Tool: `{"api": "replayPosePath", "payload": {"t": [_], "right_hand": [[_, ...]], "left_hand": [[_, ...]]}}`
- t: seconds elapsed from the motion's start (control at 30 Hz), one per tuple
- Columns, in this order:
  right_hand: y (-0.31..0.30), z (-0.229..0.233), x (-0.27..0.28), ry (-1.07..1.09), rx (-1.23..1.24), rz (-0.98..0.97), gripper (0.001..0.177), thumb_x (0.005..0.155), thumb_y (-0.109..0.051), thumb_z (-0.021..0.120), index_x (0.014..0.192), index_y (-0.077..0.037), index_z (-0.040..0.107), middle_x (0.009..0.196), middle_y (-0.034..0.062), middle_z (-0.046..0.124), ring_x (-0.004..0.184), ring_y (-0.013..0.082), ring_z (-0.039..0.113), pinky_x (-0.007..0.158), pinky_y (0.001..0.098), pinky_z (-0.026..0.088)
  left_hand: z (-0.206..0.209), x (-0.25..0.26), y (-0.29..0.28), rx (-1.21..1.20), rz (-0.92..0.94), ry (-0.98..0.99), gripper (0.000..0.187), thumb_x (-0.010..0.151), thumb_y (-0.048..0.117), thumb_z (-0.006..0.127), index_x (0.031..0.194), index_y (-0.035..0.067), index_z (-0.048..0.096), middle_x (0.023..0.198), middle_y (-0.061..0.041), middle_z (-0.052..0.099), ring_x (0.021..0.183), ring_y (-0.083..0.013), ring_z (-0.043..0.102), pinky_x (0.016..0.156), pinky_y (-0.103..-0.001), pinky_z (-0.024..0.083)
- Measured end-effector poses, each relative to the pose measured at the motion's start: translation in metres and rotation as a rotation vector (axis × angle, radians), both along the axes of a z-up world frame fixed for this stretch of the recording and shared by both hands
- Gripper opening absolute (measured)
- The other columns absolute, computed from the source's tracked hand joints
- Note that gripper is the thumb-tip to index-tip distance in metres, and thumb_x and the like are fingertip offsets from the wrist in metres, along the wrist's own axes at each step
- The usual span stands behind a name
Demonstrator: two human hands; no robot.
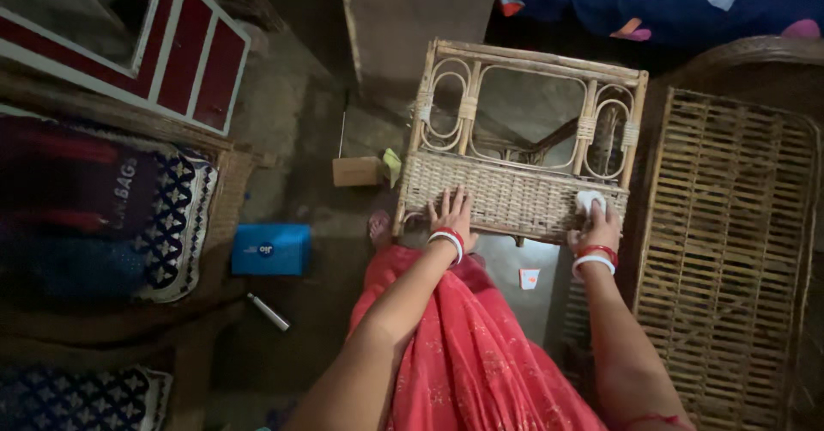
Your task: The person wipes the surfaces of a wicker side table with a white cloth. They clean the top, sides, and interior shelves of the furniture piece, moving around it to reach different angles.
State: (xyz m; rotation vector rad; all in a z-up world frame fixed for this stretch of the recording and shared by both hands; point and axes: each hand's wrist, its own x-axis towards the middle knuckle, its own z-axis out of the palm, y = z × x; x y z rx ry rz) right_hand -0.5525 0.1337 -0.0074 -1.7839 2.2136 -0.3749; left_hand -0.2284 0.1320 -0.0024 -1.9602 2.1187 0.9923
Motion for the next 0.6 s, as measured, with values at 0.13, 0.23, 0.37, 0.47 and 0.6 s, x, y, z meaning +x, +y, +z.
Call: {"api": "replayPosePath", "payload": {"t": [0.13, 0.23, 0.37, 0.47, 0.6], "right_hand": [[-0.028, -0.027, 0.038, 0.011, 0.021, -0.013, 0.096, 0.065, -0.004, 0.080, 0.150, -0.001, 0.035, 0.154, 0.0308, 0.024, 0.143, 0.0507, 0.026, 0.120, 0.0486, 0.023], [-0.036, -0.053, 0.087, 0.044, 0.060, 0.136, 0.105, 0.062, 0.003, 0.077, 0.158, -0.003, 0.034, 0.163, 0.0335, 0.016, 0.149, 0.0518, 0.021, 0.124, 0.0459, 0.021], [-0.041, -0.068, 0.112, -0.092, -0.050, 0.461, 0.082, 0.073, 0.001, 0.073, 0.150, -0.013, 0.050, 0.168, 0.0239, 0.025, 0.155, 0.0463, 0.027, 0.129, 0.0468, 0.025], [-0.042, -0.058, 0.079, 0.011, -0.083, 0.665, 0.072, 0.086, -0.002, 0.073, 0.153, -0.020, 0.055, 0.171, 0.0181, 0.033, 0.156, 0.0441, 0.031, 0.127, 0.0470, 0.027], [-0.032, -0.027, 0.001, 0.015, -0.012, 0.474, 0.081, 0.069, -0.001, 0.070, 0.147, -0.018, 0.057, 0.160, 0.0190, 0.044, 0.148, 0.0409, 0.042, 0.125, 0.0453, 0.032]], "left_hand": [[-0.005, -0.030, -0.005, 0.019, 0.158, -0.008, 0.103, 0.080, 0.040, 0.080, 0.161, 0.014, 0.022, 0.173, -0.009, 0.005, 0.159, -0.0364, 0.002, 0.122, -0.068, 0.009], [-0.008, -0.046, -0.007, -0.022, 0.156, 0.006, 0.103, 0.080, 0.035, 0.080, 0.161, 0.013, 0.020, 0.172, -0.009, 0.005, 0.159, -0.0365, 0.001, 0.122, -0.067, 0.009], [-0.005, -0.057, -0.005, -0.011, 0.045, 0.042, 0.109, 0.076, 0.023, 0.080, 0.165, 0.019, 0.018, 0.172, -0.007, 0.004, 0.158, -0.0339, 0.003, 0.123, -0.065, 0.007], [0.001, -0.047, 0.008, -0.085, -0.045, 0.013, 0.107, 0.073, 0.023, 0.082, 0.162, 0.018, 0.022, 0.174, -0.008, 0.002, 0.159, -0.0338, 0.002, 0.125, -0.062, 0.008], [0.007, -0.040, 0.013, -0.082, -0.081, 0.033, 0.111, 0.071, 0.027, 0.084, 0.162, 0.018, 0.023, 0.173, -0.007, 0.002, 0.159, -0.0341, 0.002, 0.126, -0.060, 0.008]]}}
